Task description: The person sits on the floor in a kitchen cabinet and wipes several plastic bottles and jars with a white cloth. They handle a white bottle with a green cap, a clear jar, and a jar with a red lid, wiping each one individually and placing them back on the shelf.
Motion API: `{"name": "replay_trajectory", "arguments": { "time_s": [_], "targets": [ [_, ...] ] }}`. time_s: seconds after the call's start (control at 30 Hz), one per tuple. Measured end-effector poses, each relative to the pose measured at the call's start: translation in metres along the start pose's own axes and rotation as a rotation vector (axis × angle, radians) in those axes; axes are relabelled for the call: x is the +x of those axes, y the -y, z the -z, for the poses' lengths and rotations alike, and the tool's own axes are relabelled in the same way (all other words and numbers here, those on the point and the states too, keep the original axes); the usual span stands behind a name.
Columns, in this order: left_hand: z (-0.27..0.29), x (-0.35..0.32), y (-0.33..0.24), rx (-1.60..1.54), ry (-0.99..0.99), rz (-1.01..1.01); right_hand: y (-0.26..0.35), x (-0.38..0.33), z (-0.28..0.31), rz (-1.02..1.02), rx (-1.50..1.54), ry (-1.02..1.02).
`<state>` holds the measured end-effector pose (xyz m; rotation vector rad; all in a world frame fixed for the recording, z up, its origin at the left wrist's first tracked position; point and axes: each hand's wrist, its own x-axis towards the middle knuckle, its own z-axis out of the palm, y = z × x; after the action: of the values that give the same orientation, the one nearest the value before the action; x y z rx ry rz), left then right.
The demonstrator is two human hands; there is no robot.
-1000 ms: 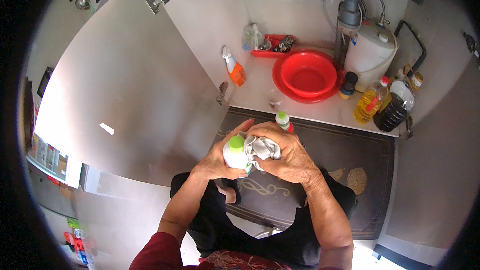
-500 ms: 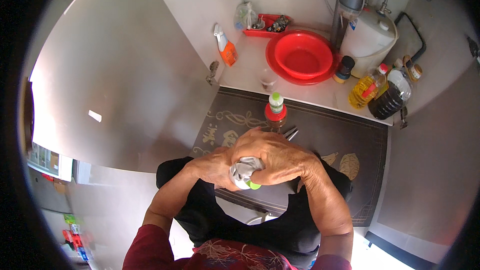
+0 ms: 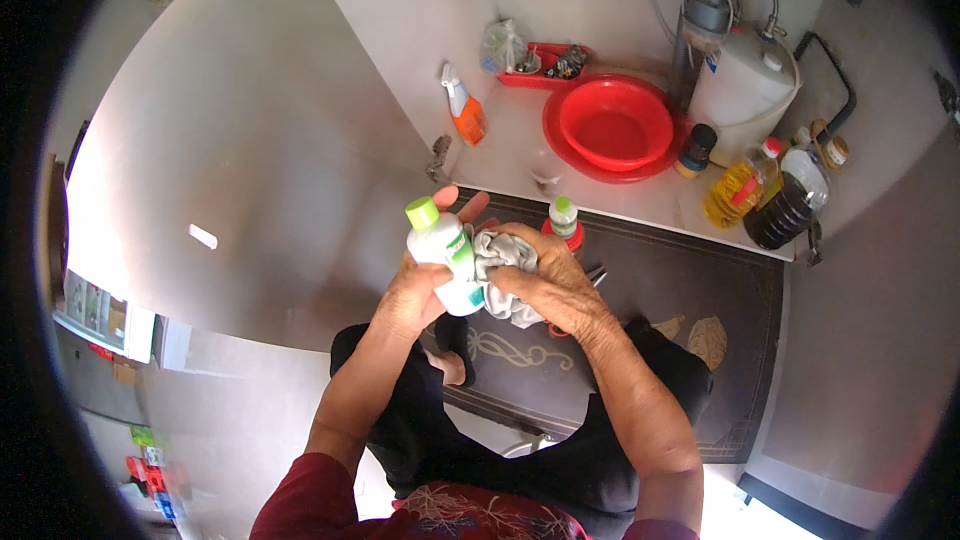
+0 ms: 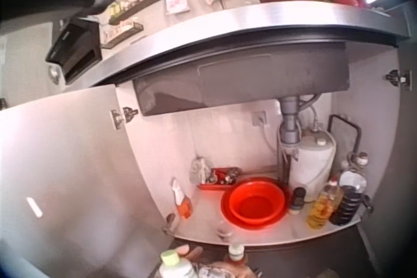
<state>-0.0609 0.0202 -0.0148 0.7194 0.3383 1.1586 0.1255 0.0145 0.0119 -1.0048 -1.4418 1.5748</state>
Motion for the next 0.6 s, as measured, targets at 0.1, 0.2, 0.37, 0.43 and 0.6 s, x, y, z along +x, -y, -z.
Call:
{"name": "replay_trajectory", "arguments": {
  "time_s": [0.1,0.2,0.37,0.43,0.6],
  "targets": [
    [0.0,0.003,0.0,-0.037,-0.029,0.0,-0.008,0.0,-0.006,-0.095,0.104,-0.107],
    [-0.001,0.006,0.002,-0.069,-0.028,-0.003,-0.017,-0.001,-0.007,-0.11,0.197,-0.152],
    [-0.007,0.003,0.009,0.02,0.079,0.041,-0.018,-0.001,-0.008,0.019,0.065,-0.345],
    [-0.013,0.002,0.023,0.214,0.059,0.045,-0.036,0.005,-0.005,0.049,0.102,-0.485],
    [-0.022,0.001,0.026,0.349,0.059,0.122,-0.047,0.012,0.008,0.116,0.358,-0.614]
  ]
}}
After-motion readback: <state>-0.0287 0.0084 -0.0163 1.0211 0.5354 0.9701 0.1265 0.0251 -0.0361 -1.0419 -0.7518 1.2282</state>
